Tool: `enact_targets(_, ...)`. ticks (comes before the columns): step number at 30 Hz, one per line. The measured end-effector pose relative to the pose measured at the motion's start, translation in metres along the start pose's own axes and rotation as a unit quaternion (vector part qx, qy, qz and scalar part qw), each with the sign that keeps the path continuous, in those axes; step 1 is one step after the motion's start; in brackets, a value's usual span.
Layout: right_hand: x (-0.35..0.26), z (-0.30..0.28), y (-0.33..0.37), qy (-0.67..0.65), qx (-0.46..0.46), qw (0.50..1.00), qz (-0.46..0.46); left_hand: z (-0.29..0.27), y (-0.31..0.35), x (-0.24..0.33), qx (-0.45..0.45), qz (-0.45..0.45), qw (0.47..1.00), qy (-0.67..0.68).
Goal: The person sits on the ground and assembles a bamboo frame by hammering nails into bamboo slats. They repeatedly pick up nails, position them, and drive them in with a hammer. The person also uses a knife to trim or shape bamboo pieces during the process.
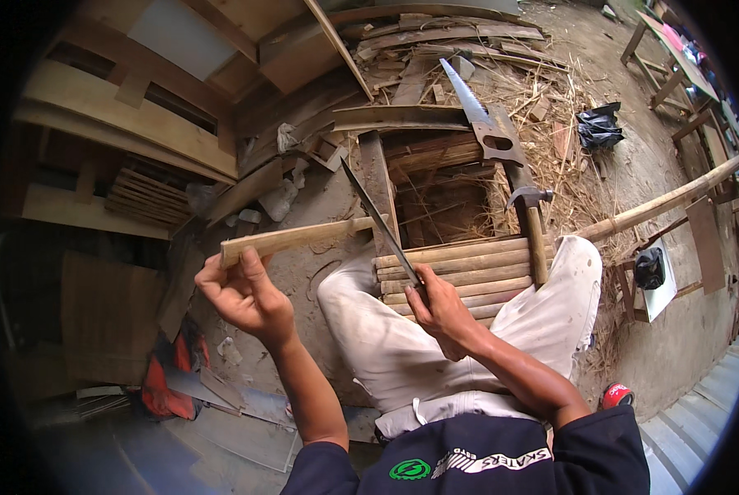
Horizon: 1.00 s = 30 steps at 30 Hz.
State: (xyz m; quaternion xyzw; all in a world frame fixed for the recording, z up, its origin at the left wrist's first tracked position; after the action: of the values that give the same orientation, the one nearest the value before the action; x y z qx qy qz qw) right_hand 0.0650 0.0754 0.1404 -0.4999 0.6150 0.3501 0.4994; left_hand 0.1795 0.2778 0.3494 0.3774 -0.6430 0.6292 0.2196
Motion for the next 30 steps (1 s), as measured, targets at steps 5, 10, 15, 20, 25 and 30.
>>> enact_targets(5, -0.006, 0.014, -0.018, 0.028, -0.061, 0.997, 0.050, 0.027, -0.006, -0.016, -0.032, -0.010, 0.999, 0.001)
enact_targets(10, -0.077, 0.041, -0.028, 0.011, -0.069, 0.994, -0.079, 0.021, 0.000, -0.022, -0.037, -0.025, 0.999, -0.018)
enact_targets(15, -0.056, 0.051, -0.059, 0.080, -0.109, 0.990, -0.040, 0.006, 0.006, -0.019, -0.033, -0.027, 0.999, -0.023)
enact_targets(20, -0.030, 0.049, -0.065, 0.049, -0.146, 0.988, -0.020, -0.013, 0.007, -0.035, -0.002, -0.035, 0.999, -0.025)
enact_targets(25, -0.043, 0.065, -0.043, 0.055, -0.113, 0.988, -0.093, -0.027, 0.005, -0.047, -0.018, -0.045, 0.999, -0.020)
enact_targets(30, 0.062, 0.046, -0.052, 0.114, -0.142, 0.980, 0.083, -0.027, 0.008, -0.037, -0.067, -0.033, 0.997, 0.013)
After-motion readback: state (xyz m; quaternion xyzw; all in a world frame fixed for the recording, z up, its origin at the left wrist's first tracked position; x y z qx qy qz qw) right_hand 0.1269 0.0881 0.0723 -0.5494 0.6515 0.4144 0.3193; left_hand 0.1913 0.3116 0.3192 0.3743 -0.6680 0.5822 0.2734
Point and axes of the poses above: each hand's wrist, its own y-axis away from the middle knuckle, its own z-axis out of the palm, x = y × z, the point moved 10 cm from there along -y, towards the middle knuckle, and after that the axes turned 1 degree about -x, right-handed, at the moved point
